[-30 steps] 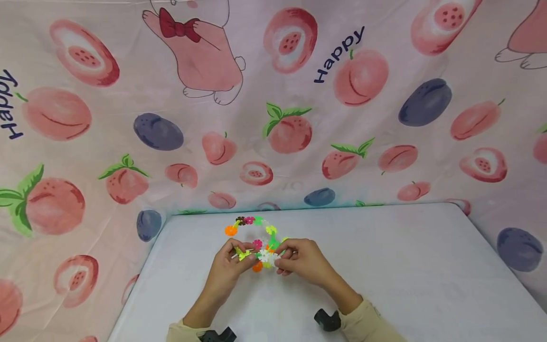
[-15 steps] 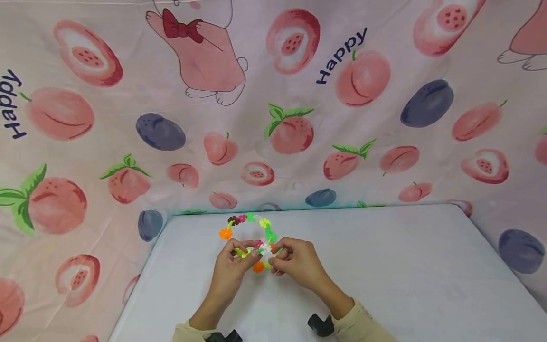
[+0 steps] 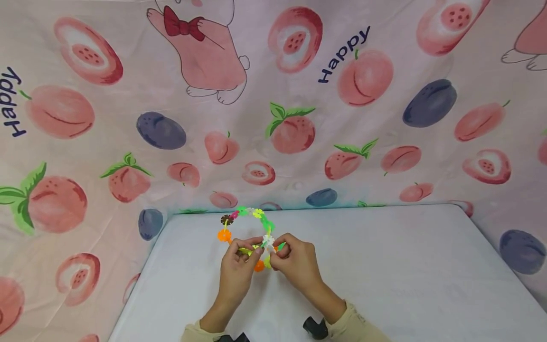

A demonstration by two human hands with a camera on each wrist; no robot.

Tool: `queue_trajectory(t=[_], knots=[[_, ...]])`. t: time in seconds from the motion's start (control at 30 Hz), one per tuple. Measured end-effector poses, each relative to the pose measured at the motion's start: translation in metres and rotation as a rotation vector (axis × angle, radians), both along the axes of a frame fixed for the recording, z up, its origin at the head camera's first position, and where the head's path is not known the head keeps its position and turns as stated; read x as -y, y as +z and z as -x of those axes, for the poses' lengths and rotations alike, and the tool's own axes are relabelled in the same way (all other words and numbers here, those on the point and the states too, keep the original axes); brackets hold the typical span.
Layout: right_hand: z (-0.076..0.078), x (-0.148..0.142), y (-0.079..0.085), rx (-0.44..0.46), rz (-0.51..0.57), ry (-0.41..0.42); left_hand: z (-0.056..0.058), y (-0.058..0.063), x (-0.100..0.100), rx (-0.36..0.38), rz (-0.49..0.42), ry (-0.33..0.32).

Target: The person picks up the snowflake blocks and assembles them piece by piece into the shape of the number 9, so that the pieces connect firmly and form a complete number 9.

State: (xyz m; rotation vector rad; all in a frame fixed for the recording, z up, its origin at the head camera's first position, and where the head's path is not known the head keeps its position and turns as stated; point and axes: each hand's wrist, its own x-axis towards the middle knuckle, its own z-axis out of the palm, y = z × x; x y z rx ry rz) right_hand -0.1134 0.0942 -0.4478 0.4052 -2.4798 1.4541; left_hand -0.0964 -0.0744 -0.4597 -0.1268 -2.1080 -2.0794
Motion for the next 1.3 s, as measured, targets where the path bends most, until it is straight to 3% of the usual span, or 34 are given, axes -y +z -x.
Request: queue_trajectory(t=[0.17,0.33,0.57,0.77,0.97,1.17,1.3], knots=[[-0.003,0.005,0.0,-0.093,-0.017,-0.053,-0.001,0.0,-0.006,-0.073,-0.006,0.031],[-0.004,0.008,0.0,-0.121,-0.021,-0.096,-0.004,0.0,-0.011,-0.11,-0.033,0.026],[-0.003,0.009,0.0,-0.101,0.003,-0.1,-0.006,0.002,-0.015,-0.145,-0.029,0.025],[-0.003,0.009,-0.003,-0.151,0.019,-0.075,-0.006,0.006,-0.014,-0.145,-0.001,0.042],[-0.003,0.006,-0.01,-0.228,0.035,-0.016,-0.005,0.01,-0.009,-0.064,-0.038,0.055],[-0.001,0.003,-0.011,-0.261,0.024,0.011,-0.006,0.015,-0.005,0.055,-0.161,0.006],[-0.002,0.001,-0.011,-0.268,-0.022,0.057,-0.007,0.018,-0.004,0.081,-0.184,-0.015]])
